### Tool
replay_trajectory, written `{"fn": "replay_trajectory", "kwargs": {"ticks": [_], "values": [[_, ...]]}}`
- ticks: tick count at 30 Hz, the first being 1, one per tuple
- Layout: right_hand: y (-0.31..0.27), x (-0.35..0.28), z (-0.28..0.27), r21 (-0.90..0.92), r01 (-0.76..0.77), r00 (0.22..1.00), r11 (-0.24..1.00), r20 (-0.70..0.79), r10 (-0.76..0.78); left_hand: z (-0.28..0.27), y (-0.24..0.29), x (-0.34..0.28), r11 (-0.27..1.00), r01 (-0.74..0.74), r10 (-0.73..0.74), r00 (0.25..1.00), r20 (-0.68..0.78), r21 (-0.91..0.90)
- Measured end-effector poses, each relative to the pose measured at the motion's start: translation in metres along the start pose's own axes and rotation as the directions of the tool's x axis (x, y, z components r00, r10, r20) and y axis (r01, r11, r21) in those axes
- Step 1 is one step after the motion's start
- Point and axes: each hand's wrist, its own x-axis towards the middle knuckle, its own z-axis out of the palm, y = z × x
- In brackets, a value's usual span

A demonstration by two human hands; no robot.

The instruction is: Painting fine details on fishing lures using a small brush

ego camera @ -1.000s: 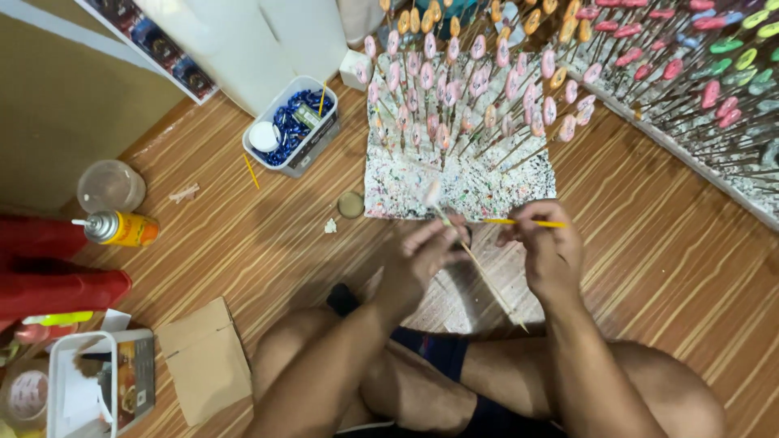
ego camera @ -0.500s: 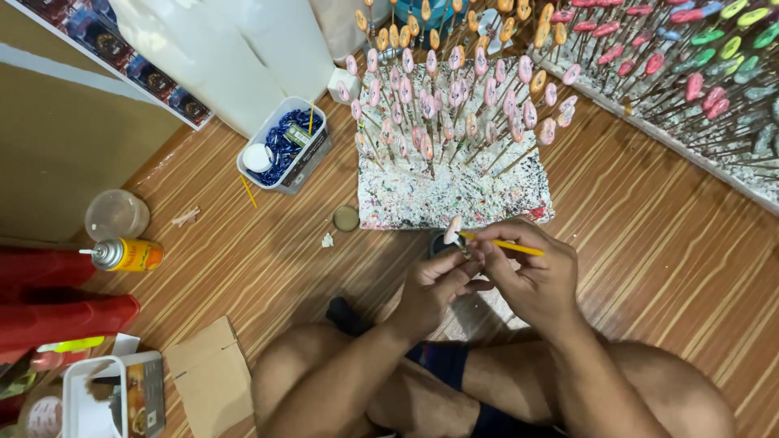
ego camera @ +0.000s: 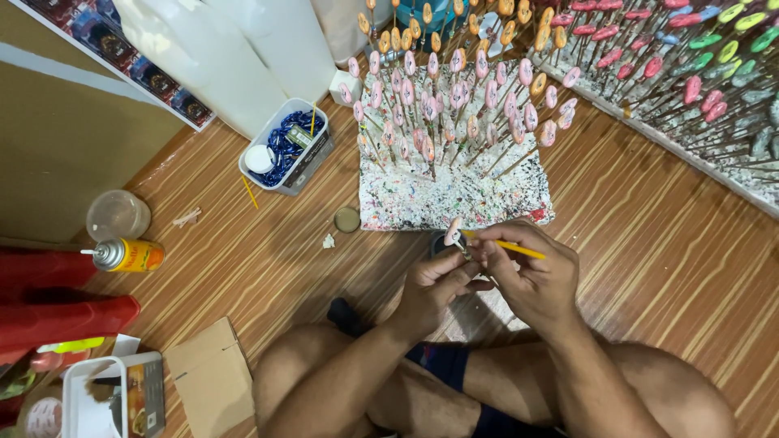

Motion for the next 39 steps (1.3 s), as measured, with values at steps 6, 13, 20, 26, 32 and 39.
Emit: {"fn": "replay_trajectory", "kwargs": {"ticks": [6, 13, 20, 26, 32, 39], "values": [[0.001, 0.001, 0.003, -0.002, -0.023, 0.998, 1.000, -0.051, 0.023, 0.008, 0.009, 0.001, 0.999, -0.003, 0.003, 1.000, 0.004, 0.038], [0.008, -0.003, 0.001, 0.089, 0.072, 0.997, 0.993, -0.049, -0.068, 0.010, 0.010, 0.000, 1.000, -0.008, 0.008, 1.000, 0.001, 0.023], [0.006, -0.003, 0.003, 0.029, 0.171, 0.985, 0.985, -0.004, -0.171, 0.010, 0.019, 0.001, 0.996, -0.040, 0.042, 0.999, -0.026, 0.079], [0.034, -0.019, -0.006, -0.048, 0.139, 0.988, 0.989, 0.069, -0.136, 0.006, 0.018, 0.001, 0.963, -0.083, 0.092, 0.996, -0.022, 0.257], [0.068, -0.026, -0.013, -0.017, -0.196, 0.974, 0.981, 0.112, 0.196, -0.001, 0.056, 0.012, 0.920, -0.180, 0.249, 0.954, -0.165, 0.349], [0.087, -0.041, 0.012, -0.343, -0.376, 0.855, 0.861, 0.230, 0.465, -0.015, 0.066, 0.013, 0.952, -0.307, 0.302, 0.918, -0.259, 0.023]]}}
